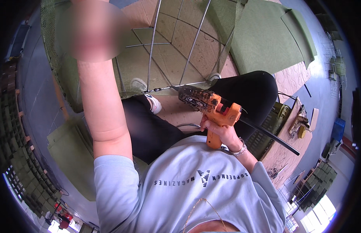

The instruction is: Assembling a wire basket by gluing green fabric to the metal frame using a hot glue gun.

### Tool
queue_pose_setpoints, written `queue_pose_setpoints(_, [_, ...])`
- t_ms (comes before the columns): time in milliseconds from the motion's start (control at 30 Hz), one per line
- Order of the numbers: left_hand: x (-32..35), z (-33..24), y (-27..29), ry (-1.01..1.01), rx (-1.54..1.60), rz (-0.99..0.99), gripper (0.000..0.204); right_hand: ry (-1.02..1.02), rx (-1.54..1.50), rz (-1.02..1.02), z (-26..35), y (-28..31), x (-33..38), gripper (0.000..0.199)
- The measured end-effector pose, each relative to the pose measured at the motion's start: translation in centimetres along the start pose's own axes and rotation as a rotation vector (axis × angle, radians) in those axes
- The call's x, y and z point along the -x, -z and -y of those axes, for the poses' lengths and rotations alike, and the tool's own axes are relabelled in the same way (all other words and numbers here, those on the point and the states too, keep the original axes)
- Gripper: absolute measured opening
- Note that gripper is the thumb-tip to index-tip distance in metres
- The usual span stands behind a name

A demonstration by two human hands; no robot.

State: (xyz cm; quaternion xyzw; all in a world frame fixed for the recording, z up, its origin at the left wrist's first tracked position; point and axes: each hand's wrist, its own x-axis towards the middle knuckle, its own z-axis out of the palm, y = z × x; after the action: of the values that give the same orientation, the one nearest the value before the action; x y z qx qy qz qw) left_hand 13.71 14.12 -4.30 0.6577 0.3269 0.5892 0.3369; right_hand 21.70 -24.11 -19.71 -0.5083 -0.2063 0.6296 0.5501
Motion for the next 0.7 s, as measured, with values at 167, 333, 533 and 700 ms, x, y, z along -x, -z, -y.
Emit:
queue_pose_setpoints(167, [0.3, -0.4, -0.6, 0.018, 0.023, -0.017, 0.019, 0.006, 0.024, -0.034, 0.0, 0.0, 0.4, 0.020])
queue_pose_setpoints(333, [0.3, -0.3, -0.6, -0.005, 0.022, 0.001, 0.019, -0.026, 0.053, -0.019, -0.3, -0.2, 0.1, 0.019])
queue_pose_setpoints(533, [0.5, -0.3, -0.7, -0.065, 0.007, 0.022, 0.019, -0.027, 0.062, 0.003, -0.7, -0.8, -0.2, 0.019])
queue_pose_setpoints(700, [0.6, -0.6, -0.9, -0.007, -0.034, -0.001, 0.020, -0.035, 0.103, -0.006, -1.1, -0.8, -0.1, 0.020])
